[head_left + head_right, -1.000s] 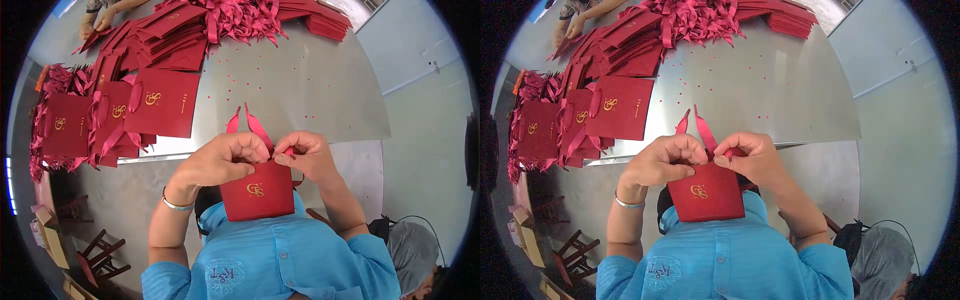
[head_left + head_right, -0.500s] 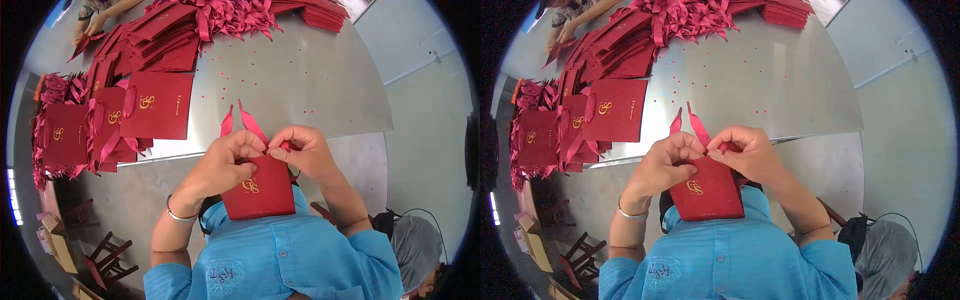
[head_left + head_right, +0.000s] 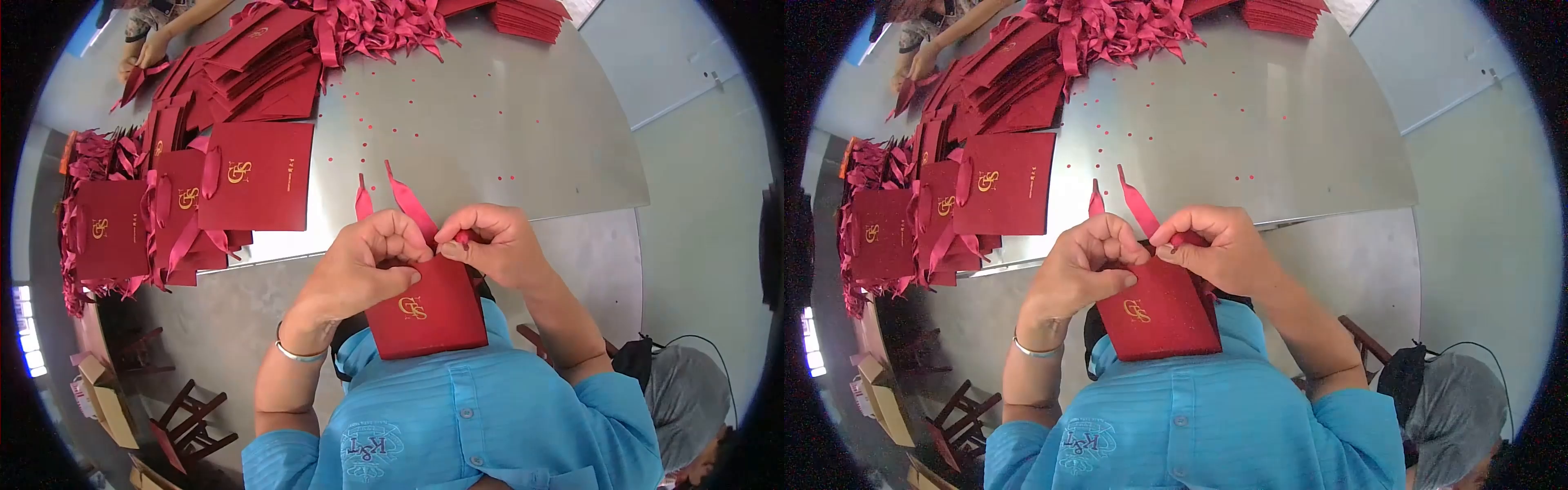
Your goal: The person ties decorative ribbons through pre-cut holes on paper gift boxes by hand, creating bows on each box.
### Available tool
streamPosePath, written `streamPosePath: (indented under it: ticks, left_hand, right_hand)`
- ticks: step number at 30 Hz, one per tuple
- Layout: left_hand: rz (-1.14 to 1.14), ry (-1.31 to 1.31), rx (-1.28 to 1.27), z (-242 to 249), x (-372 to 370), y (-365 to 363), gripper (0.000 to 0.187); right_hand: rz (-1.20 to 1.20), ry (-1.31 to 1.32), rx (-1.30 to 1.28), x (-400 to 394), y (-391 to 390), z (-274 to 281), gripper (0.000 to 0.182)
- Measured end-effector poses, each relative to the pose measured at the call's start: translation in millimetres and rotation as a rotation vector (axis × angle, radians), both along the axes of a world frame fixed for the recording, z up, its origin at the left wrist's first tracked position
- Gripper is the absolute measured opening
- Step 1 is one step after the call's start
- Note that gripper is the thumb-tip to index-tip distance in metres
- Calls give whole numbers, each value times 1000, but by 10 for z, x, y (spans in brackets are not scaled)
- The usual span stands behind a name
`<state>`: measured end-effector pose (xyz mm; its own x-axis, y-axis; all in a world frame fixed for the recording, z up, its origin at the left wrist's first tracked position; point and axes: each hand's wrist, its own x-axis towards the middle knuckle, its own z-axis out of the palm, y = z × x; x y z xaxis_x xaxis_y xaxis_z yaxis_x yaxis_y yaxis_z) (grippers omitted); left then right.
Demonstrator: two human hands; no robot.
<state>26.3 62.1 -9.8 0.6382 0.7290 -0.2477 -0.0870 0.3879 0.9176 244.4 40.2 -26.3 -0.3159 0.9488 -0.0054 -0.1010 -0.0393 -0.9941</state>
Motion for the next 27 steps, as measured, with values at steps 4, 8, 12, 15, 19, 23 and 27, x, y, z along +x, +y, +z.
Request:
streamPosePath:
  ticks: [4, 8, 12, 15, 19, 23, 27]
  left_hand:
    - [13, -34, -18, -32, -7, -1, 33]
    - [9, -87, -33, -67, 3, 5, 33]
    - [13, -61, -22, -50, 9, 2, 32]
    - [26, -18, 10, -44, 12, 2, 33]
    - [43, 13, 28, -22, 43, -20, 27]
    - [40, 31, 76, -59, 18, -14, 27]
    - [20, 62, 79, -30, 22, -17, 23]
  right_hand:
    - [19, 19, -26, -9, 12, -12, 10]
    - [32, 43, -64, -17, 27, -43, 10]
    - [29, 40, -49, -18, 25, -42, 11]
    - [3, -16, -46, 4, 6, -26, 11]
    - [-79, -52, 39, -52, -64, 28, 12]
    - [-53, -273, 440, 70, -27, 104, 18]
    - [-73, -333, 388, 69, -112, 182, 18]
